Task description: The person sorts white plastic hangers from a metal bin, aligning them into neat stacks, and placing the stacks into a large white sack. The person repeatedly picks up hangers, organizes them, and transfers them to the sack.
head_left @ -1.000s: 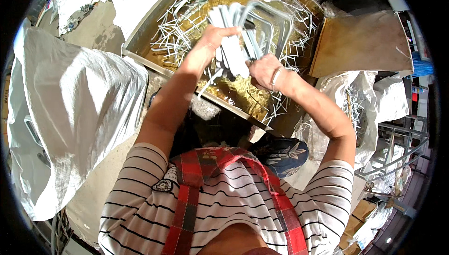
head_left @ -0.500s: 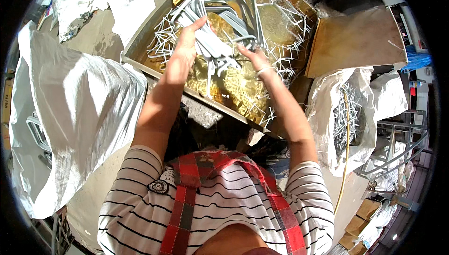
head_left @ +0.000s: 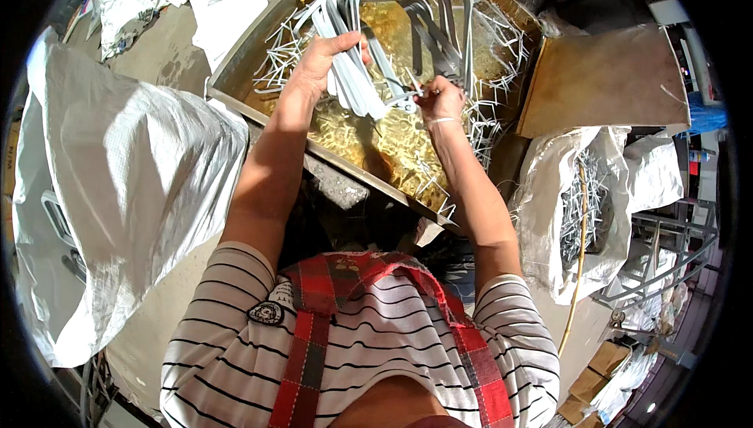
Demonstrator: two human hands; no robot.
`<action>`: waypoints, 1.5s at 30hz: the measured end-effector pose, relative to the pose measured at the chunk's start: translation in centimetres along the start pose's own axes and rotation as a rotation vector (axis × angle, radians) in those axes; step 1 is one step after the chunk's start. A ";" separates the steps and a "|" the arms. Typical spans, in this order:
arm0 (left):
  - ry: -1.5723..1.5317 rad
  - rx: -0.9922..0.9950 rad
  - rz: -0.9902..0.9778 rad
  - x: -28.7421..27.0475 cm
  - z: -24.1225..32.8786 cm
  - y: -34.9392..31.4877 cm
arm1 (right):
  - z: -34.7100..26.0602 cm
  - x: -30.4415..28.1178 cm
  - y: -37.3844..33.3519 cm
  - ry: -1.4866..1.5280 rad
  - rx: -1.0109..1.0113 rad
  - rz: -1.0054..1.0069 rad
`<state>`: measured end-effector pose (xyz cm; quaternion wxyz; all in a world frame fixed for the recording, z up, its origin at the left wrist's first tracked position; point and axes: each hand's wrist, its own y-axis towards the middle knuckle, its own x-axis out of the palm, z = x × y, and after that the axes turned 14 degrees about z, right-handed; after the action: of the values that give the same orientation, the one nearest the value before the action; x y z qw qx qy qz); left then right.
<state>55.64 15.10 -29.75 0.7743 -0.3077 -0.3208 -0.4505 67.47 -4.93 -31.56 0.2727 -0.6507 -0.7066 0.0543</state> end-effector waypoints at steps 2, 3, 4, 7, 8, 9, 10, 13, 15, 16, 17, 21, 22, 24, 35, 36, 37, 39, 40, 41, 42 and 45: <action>-0.072 -0.061 -0.038 -0.6 0.0 0.5 | 0.0 -0.4 0.1 0.090 -0.111 0.020; -0.061 -0.030 -0.053 -0.4 0.2 0.7 | -0.7 0.0 -0.5 0.014 -0.198 -0.034; -0.130 -0.059 -0.098 -0.4 0.2 0.4 | -0.8 -0.6 -0.3 -0.087 -0.176 -0.095; -0.206 -0.109 -0.103 -0.3 0.5 -0.2 | -3.7 -2.3 -1.5 -0.492 0.018 -0.420; -0.212 -0.120 -0.083 -0.2 0.5 -0.4 | -4.3 -3.0 -2.1 -0.407 0.090 -0.376; -0.216 -0.123 -0.067 0.0 0.3 -0.5 | -5.6 -2.9 -3.4 -0.322 0.159 -0.335; -0.142 -0.091 -0.020 0.7 0.0 -0.9 | -6.6 -2.2 -4.2 -0.283 0.133 -0.282; -0.035 -0.010 -0.057 2.2 -0.8 -1.2 | -8.3 -1.2 -4.7 -0.163 0.284 -0.177; -0.130 -0.049 0.093 2.1 0.0 -1.4 | -8.5 -3.3 -5.0 -0.720 0.204 -0.404; -0.104 -0.101 0.131 2.4 0.6 -1.5 | -7.1 -6.4 -3.8 -1.061 -0.470 -0.495; -0.082 -0.048 0.142 1.8 0.9 -1.2 | -5.7 -8.5 -3.1 -1.336 -1.181 -0.567; -0.206 0.017 0.423 0.9 0.4 0.3 | -5.4 -10.5 -0.5 -1.713 -0.908 -0.276; -0.237 0.032 0.433 0.4 0.4 0.5 | -4.5 -9.4 -0.5 -1.243 -0.592 -0.191; -0.334 0.078 0.472 -0.2 -0.1 1.0 | -2.4 -6.7 -1.0 -0.791 -0.166 -0.147; -0.310 0.129 0.483 -2.8 -0.2 2.0 | 0.2 0.6 -2.2 -0.436 -0.129 -0.153; -0.382 0.128 0.531 -2.8 0.0 2.1 | -0.7 0.1 -3.7 -0.582 -0.385 -0.144; -0.450 0.147 0.575 -3.0 0.0 2.4 | -1.0 0.0 -6.0 -0.585 -0.614 -0.229; -0.552 0.161 0.613 -4.2 -0.8 3.3 | -1.4 0.3 -9.6 -1.094 -1.419 -0.636; -0.563 0.134 0.633 -4.1 -1.1 3.6 | -1.4 0.7 -11.0 -0.816 -1.541 -0.845; -0.554 0.084 0.631 -4.6 -1.3 3.8 | -1.8 1.2 -12.8 -0.845 -1.634 -1.017; -0.537 0.081 0.674 -3.9 -1.3 3.5 | -1.8 1.7 -14.3 -0.711 -1.561 -1.124; -0.528 0.141 0.664 -3.6 -1.7 3.4 | -3.4 1.4 -18.6 -0.602 -1.636 -1.489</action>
<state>57.60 17.02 -34.20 0.7876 -0.4455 -0.4215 -0.0594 52.46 -7.27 -20.22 -0.4475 -0.0140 -0.7768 -0.4429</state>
